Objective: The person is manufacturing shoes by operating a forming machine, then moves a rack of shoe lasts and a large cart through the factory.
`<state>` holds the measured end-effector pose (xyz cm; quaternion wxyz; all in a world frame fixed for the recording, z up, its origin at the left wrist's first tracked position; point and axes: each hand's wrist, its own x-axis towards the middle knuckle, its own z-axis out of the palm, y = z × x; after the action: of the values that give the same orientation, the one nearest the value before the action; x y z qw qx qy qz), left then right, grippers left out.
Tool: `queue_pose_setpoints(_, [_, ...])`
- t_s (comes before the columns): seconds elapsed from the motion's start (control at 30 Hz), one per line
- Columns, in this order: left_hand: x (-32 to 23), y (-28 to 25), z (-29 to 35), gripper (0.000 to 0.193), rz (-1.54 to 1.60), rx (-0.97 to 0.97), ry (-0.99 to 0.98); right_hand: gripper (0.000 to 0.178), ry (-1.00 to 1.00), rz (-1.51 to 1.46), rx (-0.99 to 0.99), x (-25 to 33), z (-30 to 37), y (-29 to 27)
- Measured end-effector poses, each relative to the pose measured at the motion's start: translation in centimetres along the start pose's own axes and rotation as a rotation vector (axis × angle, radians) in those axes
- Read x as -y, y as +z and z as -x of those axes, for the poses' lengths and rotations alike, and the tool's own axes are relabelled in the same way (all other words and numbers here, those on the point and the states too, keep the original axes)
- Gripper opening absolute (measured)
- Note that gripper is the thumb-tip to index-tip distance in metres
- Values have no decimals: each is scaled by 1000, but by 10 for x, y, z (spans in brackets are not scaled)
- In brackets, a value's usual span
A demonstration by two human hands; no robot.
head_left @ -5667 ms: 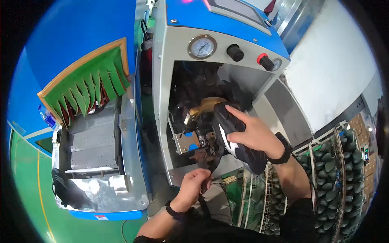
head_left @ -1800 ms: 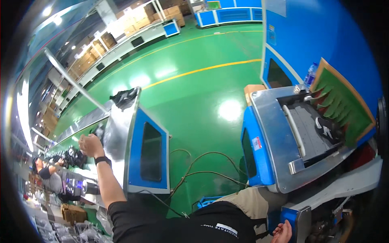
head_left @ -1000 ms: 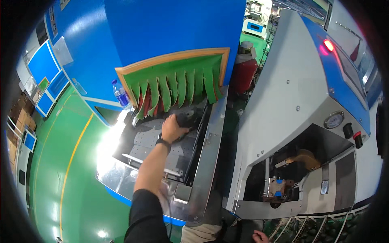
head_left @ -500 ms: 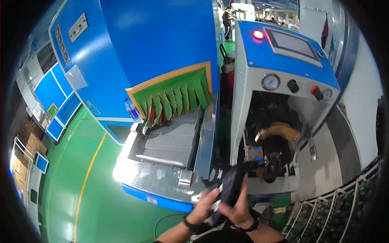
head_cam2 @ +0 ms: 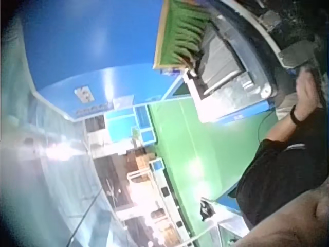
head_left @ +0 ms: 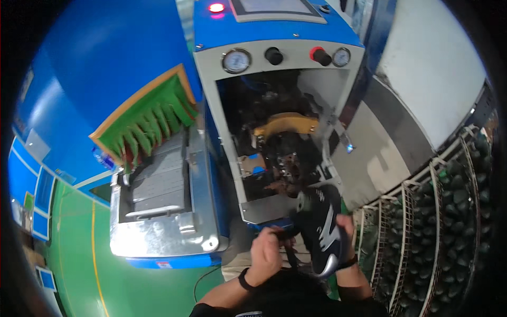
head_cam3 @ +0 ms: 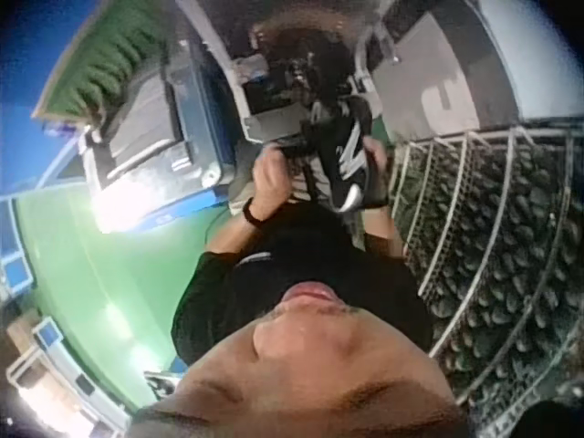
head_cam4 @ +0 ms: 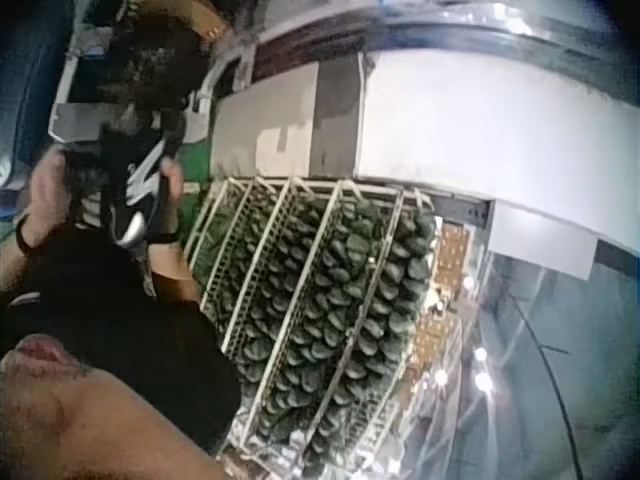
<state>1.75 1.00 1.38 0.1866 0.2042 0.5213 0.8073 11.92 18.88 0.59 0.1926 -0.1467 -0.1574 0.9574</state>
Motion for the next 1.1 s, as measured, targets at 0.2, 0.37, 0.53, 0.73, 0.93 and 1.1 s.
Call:
queue_pose_setpoints(0.2, [-5,-32,-36,27,-583,223,-102,91,-542,1410,266,71,-60,98])
queue_pose_setpoints(0.37, [21,-53,-27,24,-701,335,-243,85,-524,1873,237,78,-114,153])
queue_pose_setpoints(0.53, [44,-64,-21,27,-755,528,-163,85,-164,2147,209,71,-147,198])
queue_pose_setpoints(0.73, [56,-78,-25,25,-754,584,-102,88,-404,2591,102,29,-179,172])
queue_pose_setpoints(0.93, [56,-82,-21,24,-796,499,-61,84,-602,2463,56,28,-172,156])
queue_pose_setpoints(1.1, [54,-76,-9,24,-809,538,39,87,-816,2341,99,15,-155,153])
